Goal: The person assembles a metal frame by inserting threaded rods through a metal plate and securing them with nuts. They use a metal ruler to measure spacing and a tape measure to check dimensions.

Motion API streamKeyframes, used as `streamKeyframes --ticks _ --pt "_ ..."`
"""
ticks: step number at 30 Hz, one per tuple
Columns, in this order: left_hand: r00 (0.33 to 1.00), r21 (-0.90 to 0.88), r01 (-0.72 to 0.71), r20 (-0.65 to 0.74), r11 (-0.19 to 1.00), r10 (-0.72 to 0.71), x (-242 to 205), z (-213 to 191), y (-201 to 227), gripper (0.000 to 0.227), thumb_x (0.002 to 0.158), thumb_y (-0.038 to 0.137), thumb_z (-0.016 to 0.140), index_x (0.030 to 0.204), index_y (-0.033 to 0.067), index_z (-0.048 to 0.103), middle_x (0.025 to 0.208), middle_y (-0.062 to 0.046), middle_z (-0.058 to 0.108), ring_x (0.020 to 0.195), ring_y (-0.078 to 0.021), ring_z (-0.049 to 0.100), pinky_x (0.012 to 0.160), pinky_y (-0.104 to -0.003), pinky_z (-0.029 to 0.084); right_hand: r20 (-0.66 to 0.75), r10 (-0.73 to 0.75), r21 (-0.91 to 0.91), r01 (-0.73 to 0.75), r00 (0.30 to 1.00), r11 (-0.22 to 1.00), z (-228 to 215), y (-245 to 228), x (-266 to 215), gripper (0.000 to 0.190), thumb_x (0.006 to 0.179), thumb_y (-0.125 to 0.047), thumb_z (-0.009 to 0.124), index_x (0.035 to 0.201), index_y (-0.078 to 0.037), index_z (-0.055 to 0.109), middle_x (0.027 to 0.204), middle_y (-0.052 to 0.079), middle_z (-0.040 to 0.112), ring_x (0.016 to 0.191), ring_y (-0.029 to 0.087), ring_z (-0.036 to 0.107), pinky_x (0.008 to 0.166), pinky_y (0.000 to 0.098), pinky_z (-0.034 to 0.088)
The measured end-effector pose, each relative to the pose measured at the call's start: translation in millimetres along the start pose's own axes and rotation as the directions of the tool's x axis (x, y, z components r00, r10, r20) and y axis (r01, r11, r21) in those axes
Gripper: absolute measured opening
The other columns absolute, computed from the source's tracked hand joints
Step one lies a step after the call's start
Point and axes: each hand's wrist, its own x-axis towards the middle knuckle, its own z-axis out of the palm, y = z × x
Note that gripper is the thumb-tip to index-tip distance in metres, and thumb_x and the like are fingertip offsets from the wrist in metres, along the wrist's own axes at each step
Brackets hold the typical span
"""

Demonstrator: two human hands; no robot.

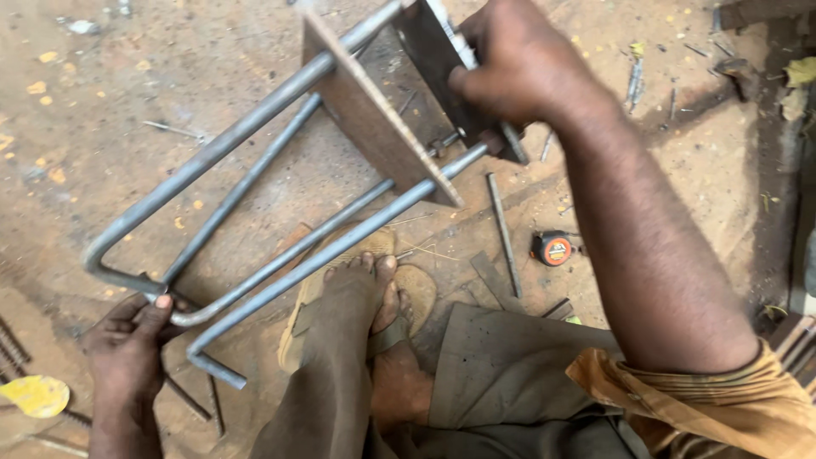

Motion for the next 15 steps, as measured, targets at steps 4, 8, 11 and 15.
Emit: streamKeyframes --ticks 4,8,11,15 --pt "0.999 0.086 0.021 -0.036 0.996 -0.018 -8.6 -3.2 -14.4 0.022 0.101 0.005 0.072 0.116 -0.0099 0.065 0.097 -0.014 0.072 0.08 -0.0199 0.071 0.072 -0.033 0.061 -0.061 -0.142 -0.139 0.132 0.988 0.981 11.7 0.9 -1.5 0.028 0.088 -0.006 0.073 0.116 -0.001 0.075 0.085 0.019 0.075 0.065 0.021 0.073 0.063 0.0366 0.062" --pt "0.99 0.196 0.106 -0.112 0.975 -0.085 -13.0 -3.1 -38.2 0.022 0.102 0.006 0.076 0.116 -0.011 0.072 0.096 -0.015 0.072 0.074 -0.0176 0.062 0.061 -0.028 0.049 -0.036 -0.127 -0.102 0.123 0.991 0.987 9.4 -11.5 -4.2 0.026 0.091 -0.006 0.07 0.116 -0.001 0.074 0.082 0.018 0.074 0.06 0.02 0.072 0.058 0.0349 0.061" --pt "0.92 0.181 0.307 -0.309 0.934 -0.242 -24.5 -18.3 -52.9 0.029 0.1 0.01 0.079 0.12 -0.0079 0.068 0.094 -0.011 0.068 0.074 -0.0151 0.065 0.066 -0.029 0.059 0.025 -0.027 -0.08 0.029 0.999 0.996 11.5 -8.3 -1.6 0.031 0.094 -0.007 0.067 0.125 -0.004 0.067 0.084 0.017 0.073 0.061 0.021 0.072 0.057 0.0364 0.062" --pt "0.959 0.337 0.076 -0.284 0.939 0.024 -37.6 -51.6 -52.6 0.03 0.102 0.013 0.07 0.123 -0.0078 0.065 0.099 -0.008 0.073 0.08 -0.0133 0.071 0.07 -0.029 0.061 -0.063 -0.082 -0.07 0.078 0.995 0.995 5.9 5.4 12.1 0.028 0.087 -0.01 0.072 0.115 -0.006 0.073 0.085 0.015 0.074 0.066 0.018 0.071 0.061 0.0381 0.059"
